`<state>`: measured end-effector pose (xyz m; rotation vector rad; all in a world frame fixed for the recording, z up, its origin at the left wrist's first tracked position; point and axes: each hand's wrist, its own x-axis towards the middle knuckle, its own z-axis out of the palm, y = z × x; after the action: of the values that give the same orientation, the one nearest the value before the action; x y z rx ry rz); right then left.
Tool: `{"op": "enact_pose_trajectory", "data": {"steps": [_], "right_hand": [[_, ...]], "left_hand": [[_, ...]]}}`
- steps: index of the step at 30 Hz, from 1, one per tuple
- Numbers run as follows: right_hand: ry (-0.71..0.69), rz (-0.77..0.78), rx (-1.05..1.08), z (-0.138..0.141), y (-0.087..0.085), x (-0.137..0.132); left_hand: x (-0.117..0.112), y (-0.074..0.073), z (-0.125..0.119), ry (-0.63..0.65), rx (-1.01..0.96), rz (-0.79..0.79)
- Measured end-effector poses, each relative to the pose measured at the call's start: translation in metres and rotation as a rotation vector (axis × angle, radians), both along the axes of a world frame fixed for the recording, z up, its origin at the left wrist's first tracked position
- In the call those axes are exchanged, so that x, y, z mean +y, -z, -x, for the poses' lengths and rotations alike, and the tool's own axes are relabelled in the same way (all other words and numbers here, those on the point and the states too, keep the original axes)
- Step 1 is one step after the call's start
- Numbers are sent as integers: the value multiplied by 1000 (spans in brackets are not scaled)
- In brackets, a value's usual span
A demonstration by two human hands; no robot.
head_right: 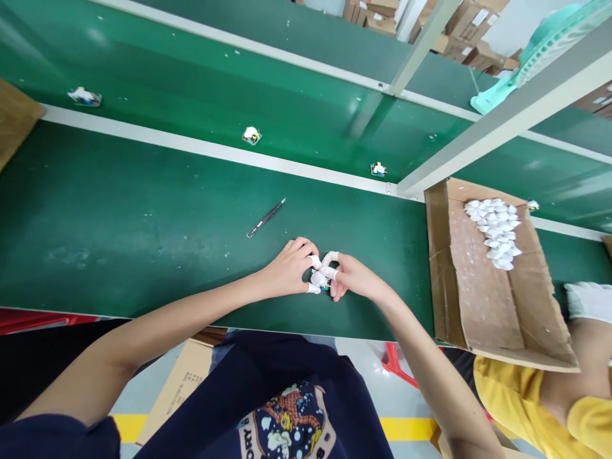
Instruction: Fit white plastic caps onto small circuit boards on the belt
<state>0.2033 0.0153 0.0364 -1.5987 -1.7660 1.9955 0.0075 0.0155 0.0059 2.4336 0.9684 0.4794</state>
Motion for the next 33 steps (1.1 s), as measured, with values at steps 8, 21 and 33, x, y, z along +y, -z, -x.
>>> {"op": "enact_pose_trajectory", "data": {"steps": [8,21,33], "right_hand": [[24,-117,51,-8,10,-8],[-39,-101,186,-18,12,-7],[-91,-281,-40,-10,5,-8]], "left_hand": [[2,-2,1,-2,8,9],[5,-1,1,12,12,21],[5,1,0,23,30,-2]]}}
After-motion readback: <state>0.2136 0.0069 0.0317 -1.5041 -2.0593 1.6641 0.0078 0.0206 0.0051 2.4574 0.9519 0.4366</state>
